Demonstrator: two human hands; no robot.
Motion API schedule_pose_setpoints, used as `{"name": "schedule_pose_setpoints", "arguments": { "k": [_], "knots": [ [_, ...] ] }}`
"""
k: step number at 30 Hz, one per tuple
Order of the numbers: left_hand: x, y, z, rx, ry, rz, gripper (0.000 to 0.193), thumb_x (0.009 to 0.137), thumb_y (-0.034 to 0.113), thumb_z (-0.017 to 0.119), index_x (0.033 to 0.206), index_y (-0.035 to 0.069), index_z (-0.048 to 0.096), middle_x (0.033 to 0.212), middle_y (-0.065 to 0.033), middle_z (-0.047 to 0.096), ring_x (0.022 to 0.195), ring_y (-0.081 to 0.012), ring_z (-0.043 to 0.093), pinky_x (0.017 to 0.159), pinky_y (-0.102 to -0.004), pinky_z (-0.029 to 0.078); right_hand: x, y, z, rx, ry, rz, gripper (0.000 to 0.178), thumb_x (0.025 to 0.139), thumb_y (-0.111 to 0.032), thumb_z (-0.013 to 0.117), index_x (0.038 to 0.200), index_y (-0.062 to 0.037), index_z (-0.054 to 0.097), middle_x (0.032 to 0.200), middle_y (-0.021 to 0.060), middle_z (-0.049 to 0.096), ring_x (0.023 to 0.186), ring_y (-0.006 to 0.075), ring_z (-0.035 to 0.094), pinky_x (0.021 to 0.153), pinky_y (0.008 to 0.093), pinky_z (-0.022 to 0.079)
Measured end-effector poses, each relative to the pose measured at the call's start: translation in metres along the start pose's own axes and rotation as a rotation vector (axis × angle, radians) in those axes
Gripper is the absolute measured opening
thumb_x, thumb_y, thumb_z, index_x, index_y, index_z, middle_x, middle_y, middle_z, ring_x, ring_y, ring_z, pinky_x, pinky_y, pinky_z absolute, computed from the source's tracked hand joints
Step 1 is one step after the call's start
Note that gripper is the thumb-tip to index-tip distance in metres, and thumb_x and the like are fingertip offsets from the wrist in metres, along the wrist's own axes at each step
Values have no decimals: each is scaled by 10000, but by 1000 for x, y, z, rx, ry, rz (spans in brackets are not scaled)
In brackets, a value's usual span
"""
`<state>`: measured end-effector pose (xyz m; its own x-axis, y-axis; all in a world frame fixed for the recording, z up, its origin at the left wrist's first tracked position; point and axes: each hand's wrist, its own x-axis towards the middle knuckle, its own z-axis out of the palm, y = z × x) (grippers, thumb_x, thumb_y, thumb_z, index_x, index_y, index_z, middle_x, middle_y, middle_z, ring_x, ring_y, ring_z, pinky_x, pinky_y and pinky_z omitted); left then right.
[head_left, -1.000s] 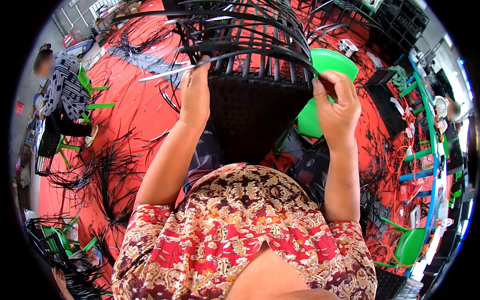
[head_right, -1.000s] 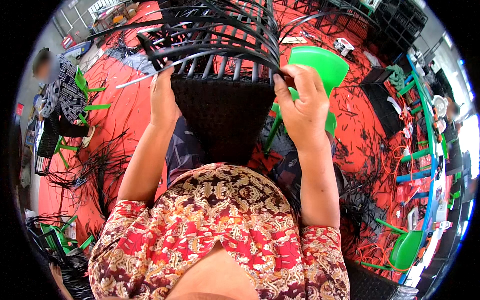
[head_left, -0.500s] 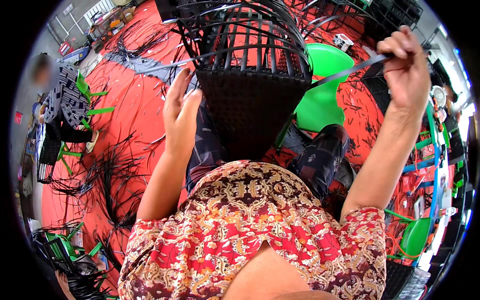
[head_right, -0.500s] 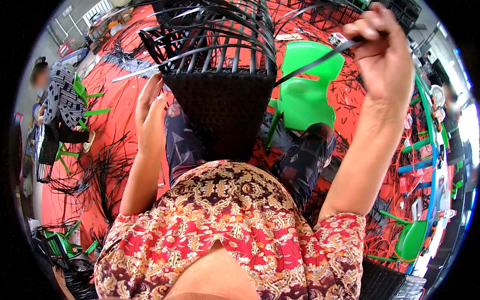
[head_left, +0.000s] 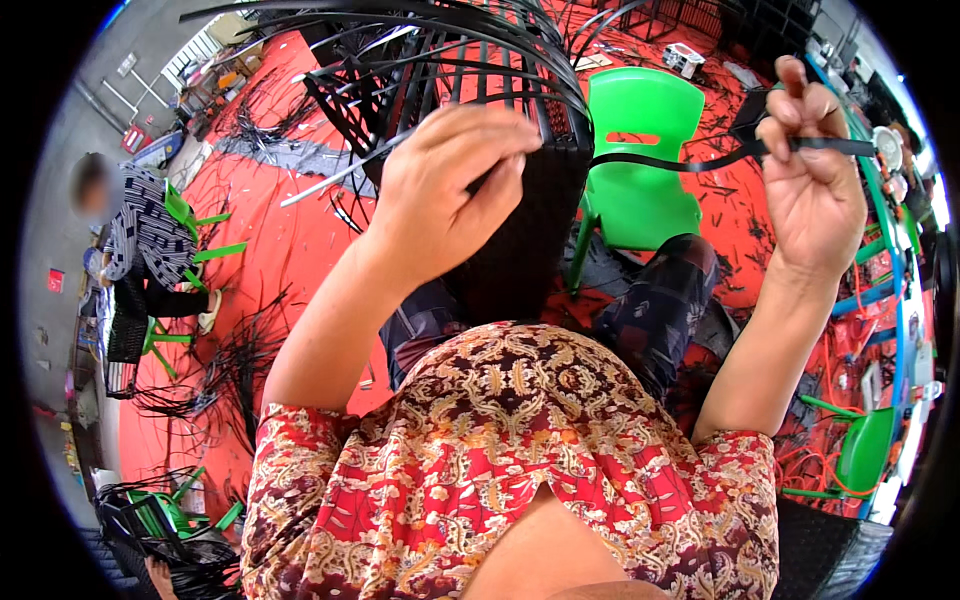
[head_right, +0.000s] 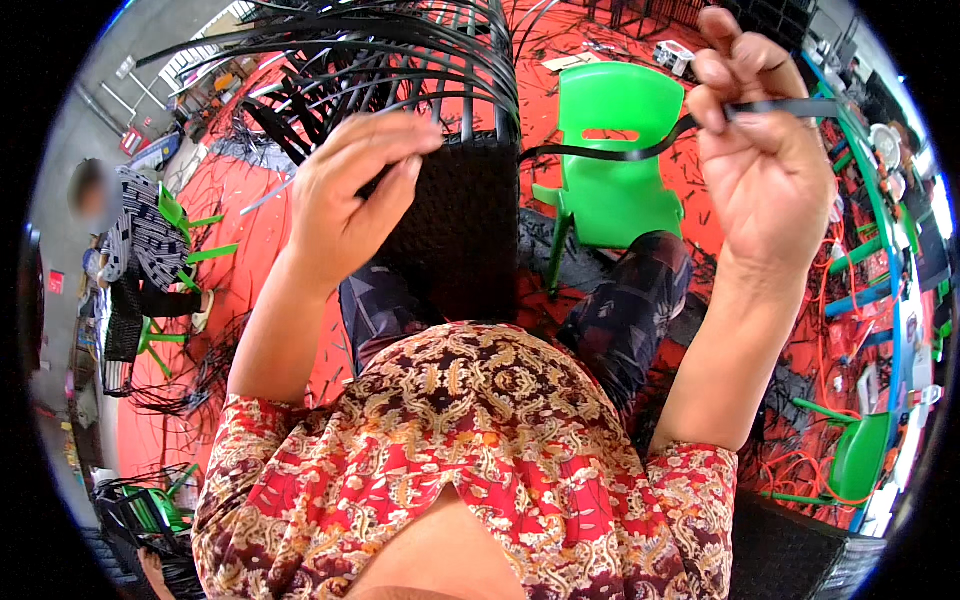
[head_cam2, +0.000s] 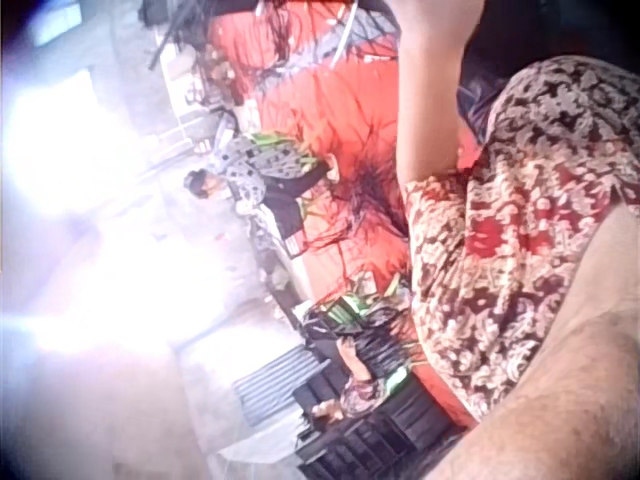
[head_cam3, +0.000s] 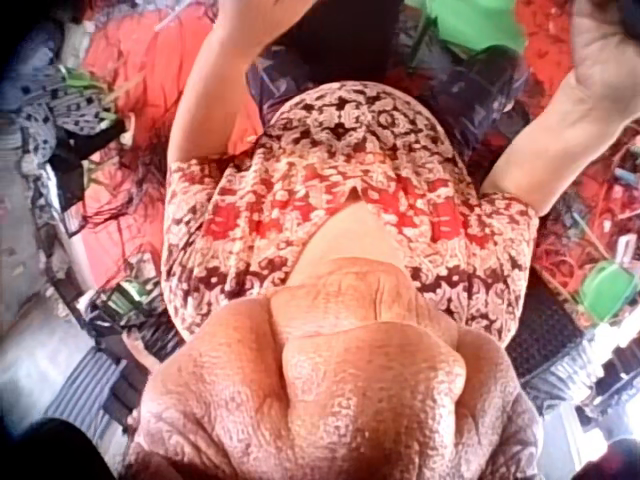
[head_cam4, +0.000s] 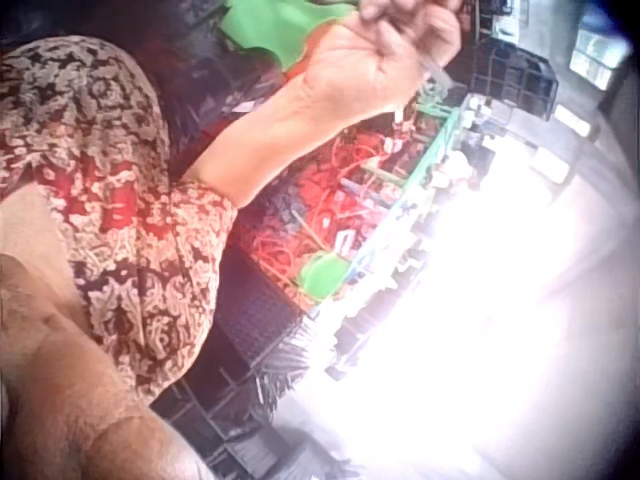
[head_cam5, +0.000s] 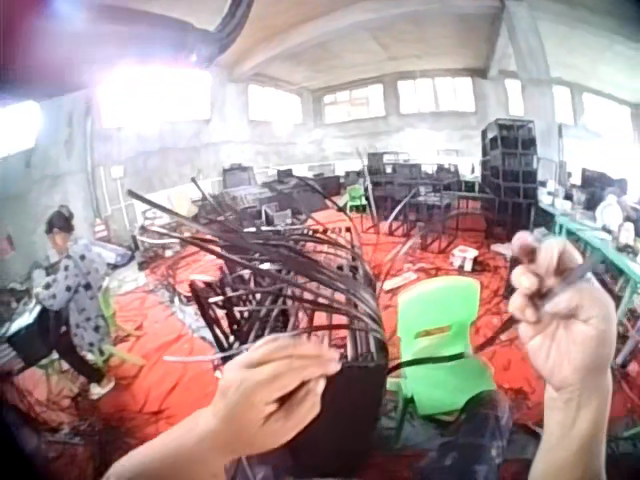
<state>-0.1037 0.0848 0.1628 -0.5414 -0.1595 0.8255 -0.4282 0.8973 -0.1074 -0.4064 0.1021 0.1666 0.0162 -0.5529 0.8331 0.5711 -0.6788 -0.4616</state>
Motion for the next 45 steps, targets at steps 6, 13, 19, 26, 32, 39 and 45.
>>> {"name": "schedule_pose_setpoints", "arguments": {
  "k": [6, 13, 19, 26, 32, 39, 45],
  "knots": [
    [49, -39, 11, -276, -351, -212, 171, 875, 63, 578, 1015, 28, 671, 1078, -65, 664, 836, -120, 629, 733, -247, 501, -34, 35, 16, -385, -8, 129, 185, 799, 43, 336, 857, -35, 494, 1009, 113, 600, 842, 151, 524, 770, 277, 432],
    [79, -74, 19, -565, -663, -100, 224, 873, 133, 610, 1070, 39, 665, 1151, -95, 629, 737, -73, 620, 651, -198, 513, -53, 51, 27, -952, -116, 296, 156, 900, -163, 484, 948, -19, 515, 786, 65, 521, 727, 149, 508, 692, 279, 425],
    [74, -67, 13, -558, -820, -220, 237, 849, 108, 633, 1070, 26, 653, 1305, -60, 523, 802, -53, 587, 710, -224, 494, -64, 61, 16, -558, -131, 367, 270, 837, -196, 386, 1004, -38, 526, 930, 24, 514, 813, 110, 411, 768, 242, 364],
    [62, -78, 9, -376, -685, 100, 172, 849, 113, 641, 998, 42, 689, 1335, -104, 492, 966, -152, 586, 879, -302, 466, -88, 79, 21, -229, -116, 662, 295, 943, -277, 400, 1082, -48, 523, 880, 24, 564, 752, 78, 459, 706, 229, 393],
    [51, -83, -6, -393, -674, -33, 190, 825, 104, 667, 1003, 40, 684, 1310, -159, 503, 1179, -241, 496, 1002, -362, 384, -91, 98, 34, -50, -134, 654, 305, 1008, -305, 392, 1097, -48, 530, 765, 9, 547, 631, 50, 428, 572, 168, 369],
    [41, -83, -22, -383, -609, -62, 188, 794, 92, 699, 977, 52, 683, 1253, -119, 557, 1125, -226, 536, 881, -314, 452, -89, 108, 47, 32, -179, 607, 420, 979, -432, 330, 1018, -62, 525, 781, 2, 501, 685, 77, 360, 630, 213, 323],
    [43, -78, -27, -449, -635, -44, 240, 796, 197, 708, 969, 33, 678, 1251, -161, 549, 1141, -258, 531, 906, -362, 437, -94, 119, 42, 15, -167, 507, 354, 864, -320, 382, 1043, -49, 524, 869, 20, 523, 766, 99, 409, 724, 237, 348]
  ]
}}
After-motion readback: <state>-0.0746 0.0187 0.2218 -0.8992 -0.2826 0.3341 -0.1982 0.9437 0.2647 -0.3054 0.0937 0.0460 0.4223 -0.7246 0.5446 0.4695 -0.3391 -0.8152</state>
